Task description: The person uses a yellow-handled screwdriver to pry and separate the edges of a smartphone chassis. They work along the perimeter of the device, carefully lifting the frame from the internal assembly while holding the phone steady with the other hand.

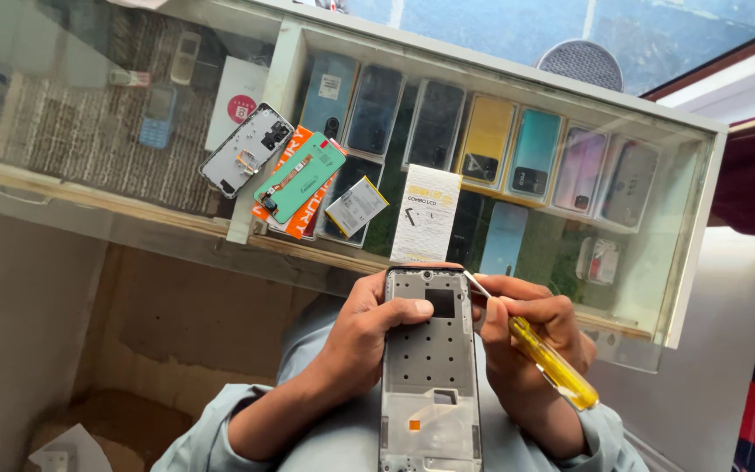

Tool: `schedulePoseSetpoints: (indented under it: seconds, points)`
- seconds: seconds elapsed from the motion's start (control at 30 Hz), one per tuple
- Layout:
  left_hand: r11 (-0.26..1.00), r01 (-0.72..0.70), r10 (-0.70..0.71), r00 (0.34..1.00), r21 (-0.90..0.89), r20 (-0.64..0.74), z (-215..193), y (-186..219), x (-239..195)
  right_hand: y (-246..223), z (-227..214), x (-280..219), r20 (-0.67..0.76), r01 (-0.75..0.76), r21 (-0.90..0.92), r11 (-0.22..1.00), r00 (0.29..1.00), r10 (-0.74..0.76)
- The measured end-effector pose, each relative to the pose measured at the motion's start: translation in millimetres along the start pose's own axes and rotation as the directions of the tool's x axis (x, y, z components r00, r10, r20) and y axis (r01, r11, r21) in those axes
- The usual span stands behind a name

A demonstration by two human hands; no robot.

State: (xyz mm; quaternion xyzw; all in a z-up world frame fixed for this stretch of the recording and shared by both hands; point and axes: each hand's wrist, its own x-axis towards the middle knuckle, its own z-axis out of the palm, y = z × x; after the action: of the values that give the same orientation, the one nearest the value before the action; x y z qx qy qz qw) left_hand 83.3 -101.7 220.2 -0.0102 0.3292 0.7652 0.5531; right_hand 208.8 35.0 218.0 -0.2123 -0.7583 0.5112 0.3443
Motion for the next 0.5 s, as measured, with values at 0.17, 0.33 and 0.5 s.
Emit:
schedulePoseSetpoints:
  seconds: [0.17, 0.33, 0.5]
  points:
    - [1.000, 0.019, -0.019, 1.000, 0.015, -0.014, -7, 3, 5, -4, 10, 2, -0.042, -0.005, -0.097, 0.995, 0.999, 0.001]
    - [0.999, 0.029, -0.029, 1.000, 0.043, 0.008, -13, 8, 6, -5, 13, 6, -0.035, -0.021, -0.035, 0.999, 0.999, 0.020]
    - [0.995, 0.091, -0.091, 0.996, 0.027, -0.003, -15, 10, 11, -9, 18, 8, -0.098, 0.018, -0.137, 0.990, 0.995, -0.032]
